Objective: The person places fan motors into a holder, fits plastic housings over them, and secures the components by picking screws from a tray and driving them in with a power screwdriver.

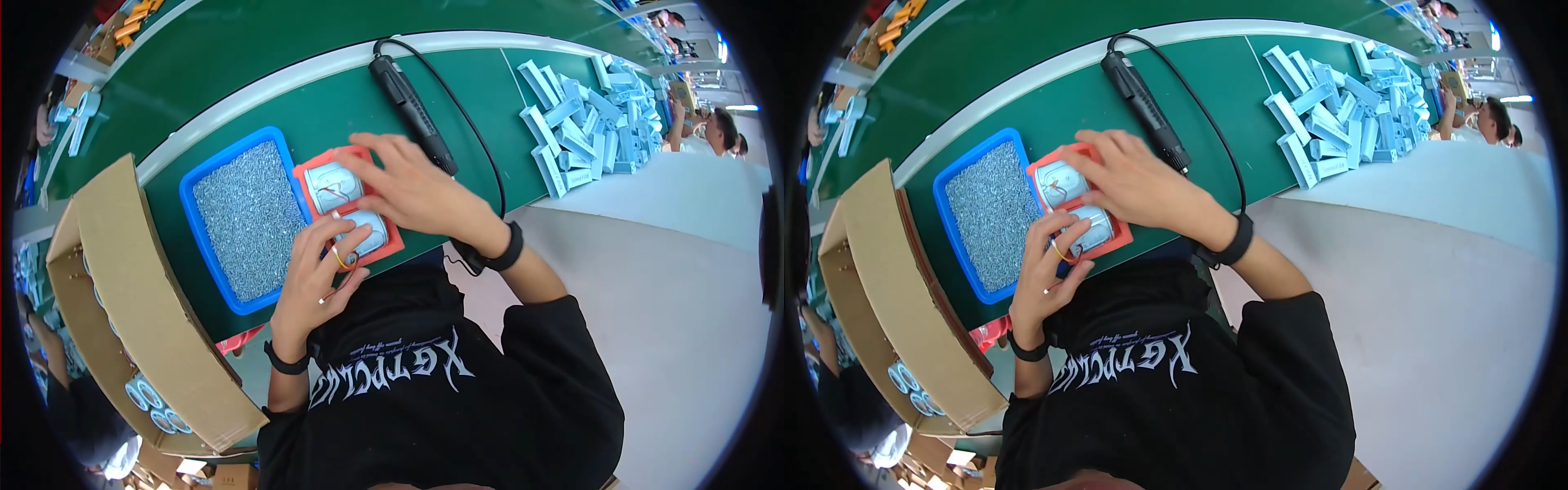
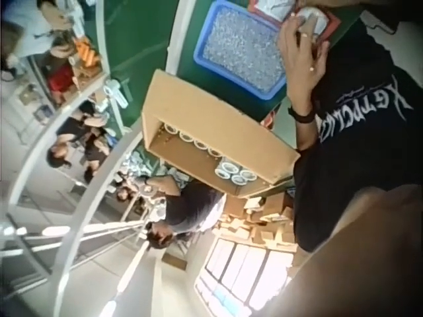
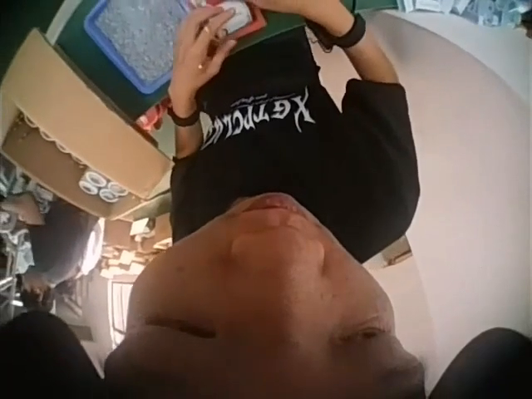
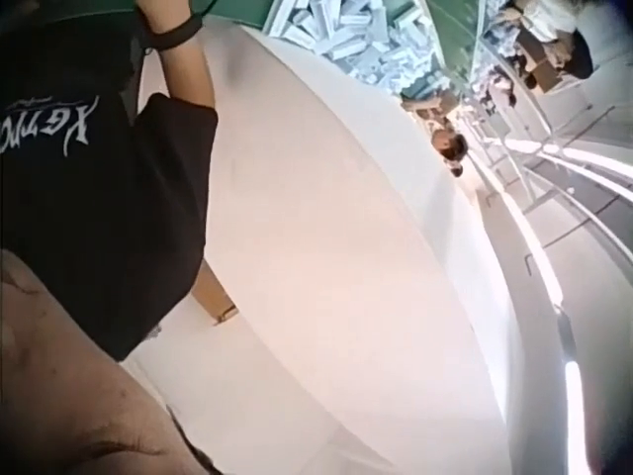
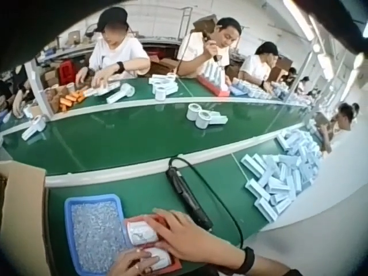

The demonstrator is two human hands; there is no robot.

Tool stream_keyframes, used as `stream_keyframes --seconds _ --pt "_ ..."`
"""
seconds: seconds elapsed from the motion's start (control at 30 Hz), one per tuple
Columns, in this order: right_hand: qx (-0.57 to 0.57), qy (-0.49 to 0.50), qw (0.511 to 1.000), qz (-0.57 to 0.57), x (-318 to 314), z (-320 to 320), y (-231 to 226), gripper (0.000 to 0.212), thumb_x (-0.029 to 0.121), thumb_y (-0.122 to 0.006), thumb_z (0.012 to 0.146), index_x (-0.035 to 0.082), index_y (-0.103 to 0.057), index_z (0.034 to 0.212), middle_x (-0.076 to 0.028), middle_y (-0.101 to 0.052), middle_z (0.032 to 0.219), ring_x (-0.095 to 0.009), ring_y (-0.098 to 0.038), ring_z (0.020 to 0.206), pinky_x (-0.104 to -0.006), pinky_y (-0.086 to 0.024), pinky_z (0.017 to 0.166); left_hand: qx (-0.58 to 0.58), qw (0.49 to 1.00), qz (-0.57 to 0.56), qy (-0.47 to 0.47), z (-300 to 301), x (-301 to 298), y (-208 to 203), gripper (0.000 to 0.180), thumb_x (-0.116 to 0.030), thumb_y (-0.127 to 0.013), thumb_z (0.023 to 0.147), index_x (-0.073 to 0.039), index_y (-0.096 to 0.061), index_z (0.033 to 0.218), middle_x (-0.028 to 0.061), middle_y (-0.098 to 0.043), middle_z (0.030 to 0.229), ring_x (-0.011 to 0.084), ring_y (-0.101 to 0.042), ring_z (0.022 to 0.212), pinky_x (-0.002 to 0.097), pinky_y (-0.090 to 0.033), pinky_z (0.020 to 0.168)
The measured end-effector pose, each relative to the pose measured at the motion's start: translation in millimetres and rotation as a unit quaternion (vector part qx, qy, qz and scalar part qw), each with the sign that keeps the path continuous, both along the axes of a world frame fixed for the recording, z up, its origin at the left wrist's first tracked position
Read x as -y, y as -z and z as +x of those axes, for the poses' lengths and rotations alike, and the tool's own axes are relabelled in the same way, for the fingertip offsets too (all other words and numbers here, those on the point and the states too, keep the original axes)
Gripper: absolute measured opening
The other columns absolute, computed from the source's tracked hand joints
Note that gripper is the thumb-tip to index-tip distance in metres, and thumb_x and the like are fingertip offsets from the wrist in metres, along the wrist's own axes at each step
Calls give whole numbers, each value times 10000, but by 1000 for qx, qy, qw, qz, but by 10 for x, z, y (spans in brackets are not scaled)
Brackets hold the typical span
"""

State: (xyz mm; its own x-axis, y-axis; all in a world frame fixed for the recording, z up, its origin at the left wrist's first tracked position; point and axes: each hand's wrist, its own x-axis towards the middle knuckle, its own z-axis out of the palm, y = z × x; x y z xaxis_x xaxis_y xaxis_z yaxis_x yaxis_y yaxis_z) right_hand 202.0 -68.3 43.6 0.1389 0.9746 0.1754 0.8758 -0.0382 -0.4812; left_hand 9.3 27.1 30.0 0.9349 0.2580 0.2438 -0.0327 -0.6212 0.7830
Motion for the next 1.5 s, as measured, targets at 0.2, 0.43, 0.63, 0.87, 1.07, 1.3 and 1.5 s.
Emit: stream_keyframes --seconds 0.2,0.43,0.63,0.87,1.07,1.3,1.5 --pt "171 333 927 16 766 863 -447 437 160 -609 840 53 -483 1244 -195 -582 1157 -341 -580 1000 -426 -475 853 66 997 41 -13 -77 -39 84 257 -56 -711 706 -65 -687 962 84 -603 1014 287 -552 986 379 -445 842" --pt "203 564 745 -293 1396 1026 188 248 116 -609 765 18 -494 961 -216 -594 958 -393 -614 834 -484 -515 654 71 997 -38 -14 -7 6 -36 138 -49 -676 763 -34 -686 899 55 -651 810 256 -630 864 315 -481 707" --pt "241 511 804 -185 1653 1006 452 284 60 -608 734 14 -462 974 -202 -582 887 -400 -609 827 -484 -504 666 79 990 -115 -13 50 68 -19 111 -33 -612 832 -5 -672 922 92 -661 755 241 -649 700 302 -487 611" --pt "-10 464 881 -90 1456 863 384 374 122 -661 776 55 -438 1069 -194 -542 942 -359 -568 669 -404 -491 605 52 993 -99 -27 57 118 -45 133 -41 -596 844 -11 -669 951 97 -645 748 234 -635 683 304 -483 596" --pt "-372 318 844 219 1080 556 -126 365 206 -606 893 93 -414 1181 -169 -511 987 -232 -568 684 -308 -491 571 72 995 -70 -14 91 108 -60 174 -27 -622 799 -29 -667 967 94 -607 721 249 -590 632 326 -462 563" --pt "-677 74 664 310 572 22 -294 388 232 -547 944 126 -370 1272 -161 -491 985 -176 -522 659 -232 -465 572 83 992 -80 -44 76 109 -39 167 2 -590 805 -22 -672 949 96 -612 723 235 -585 620 313 -449 560" --pt "-880 -113 427 173 478 -145 -31 386 328 -612 895 91 -484 1171 -105 -508 912 -165 -522 745 -234 -459 661 70 989 -101 -82 121 138 -18 168 18 -575 803 -17 -672 936 101 -603 707 225 -576 582 301 -433 525"
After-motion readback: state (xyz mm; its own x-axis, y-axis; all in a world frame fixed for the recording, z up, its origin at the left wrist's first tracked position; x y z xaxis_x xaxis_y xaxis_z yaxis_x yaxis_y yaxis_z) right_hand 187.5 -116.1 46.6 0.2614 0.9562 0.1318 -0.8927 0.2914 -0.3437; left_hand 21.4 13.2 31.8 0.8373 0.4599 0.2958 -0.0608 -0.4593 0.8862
